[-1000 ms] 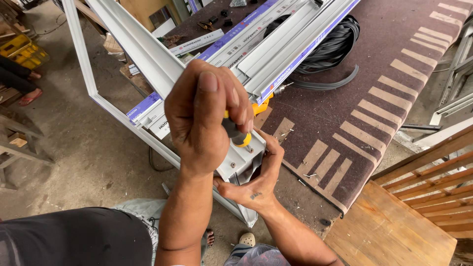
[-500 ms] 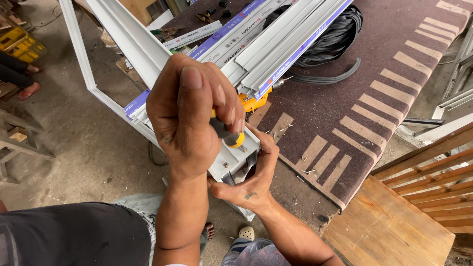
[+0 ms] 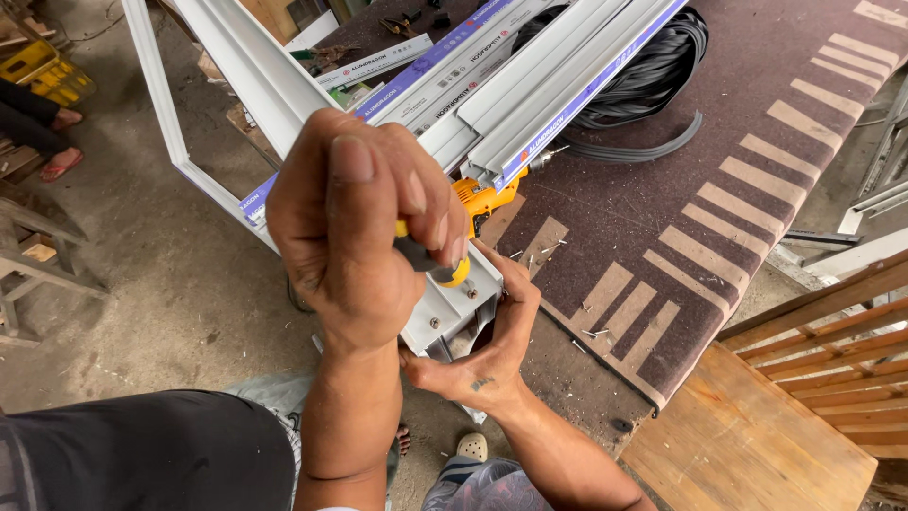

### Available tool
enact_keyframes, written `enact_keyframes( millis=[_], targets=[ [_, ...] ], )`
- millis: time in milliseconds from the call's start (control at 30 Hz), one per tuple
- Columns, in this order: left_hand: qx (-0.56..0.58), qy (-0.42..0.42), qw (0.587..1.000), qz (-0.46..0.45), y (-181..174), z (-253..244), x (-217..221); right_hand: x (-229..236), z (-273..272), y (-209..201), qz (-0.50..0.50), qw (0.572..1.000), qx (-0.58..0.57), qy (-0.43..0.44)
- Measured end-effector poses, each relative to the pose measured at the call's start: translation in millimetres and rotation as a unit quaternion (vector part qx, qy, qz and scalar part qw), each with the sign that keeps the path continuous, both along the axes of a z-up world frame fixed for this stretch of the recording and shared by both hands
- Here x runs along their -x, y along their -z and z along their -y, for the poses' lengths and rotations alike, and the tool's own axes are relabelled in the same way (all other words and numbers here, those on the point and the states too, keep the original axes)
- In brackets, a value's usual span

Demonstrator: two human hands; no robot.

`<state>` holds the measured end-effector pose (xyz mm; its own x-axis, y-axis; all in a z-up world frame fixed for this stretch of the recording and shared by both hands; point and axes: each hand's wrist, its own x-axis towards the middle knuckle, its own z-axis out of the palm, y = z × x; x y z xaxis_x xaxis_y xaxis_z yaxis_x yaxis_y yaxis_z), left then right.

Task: The person uses an angle grinder to sharpen a screwdriver, then walks to a workbench to assemble a white aluminum window frame. They use the screwdriver to tighten screws into the frame corners and later use a yellow power drill to secure the joints.

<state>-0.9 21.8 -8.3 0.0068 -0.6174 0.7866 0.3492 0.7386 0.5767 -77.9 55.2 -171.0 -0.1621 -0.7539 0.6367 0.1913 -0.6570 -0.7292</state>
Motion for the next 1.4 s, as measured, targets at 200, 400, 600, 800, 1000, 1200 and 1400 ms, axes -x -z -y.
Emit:
enact_keyframes(
  millis=[200, 400, 600, 800, 1000, 1200, 1400],
  targets=[
    [-0.02, 0.007, 1.0, -0.007, -1, -4, 1, 0, 0, 2, 0.003, 1.0, -0.007, -0.001],
    [-0.014, -0.021, 0.999, 0.025, -2, -9, 5, 1, 0, 11, 0.008, 1.0, -0.008, -0.008],
    [0.004, 0.02, 0.997, 0.078, -3, -13, 9, 4, 0, 7, 0.014, 0.999, -0.004, -0.033],
    [-0.009, 0.006, 0.99, 0.139, -1, -18, 11, 4, 5, 6, -0.03, 0.997, 0.074, 0.015],
    [-0.011, 0.089, 0.995, 0.053, 6, -6, 11, 4, 0, 18, 0.031, 0.998, -0.007, -0.045],
    [-0.065, 0.145, 0.986, 0.054, -9, -4, 8, 0, 1, 20, 0.035, 0.999, 0.014, -0.031],
    [0.0, 0.402, 0.909, 0.109, 0, 29, -2, -1, 5, 15, -0.004, 1.0, 0.022, 0.014]
  ],
)
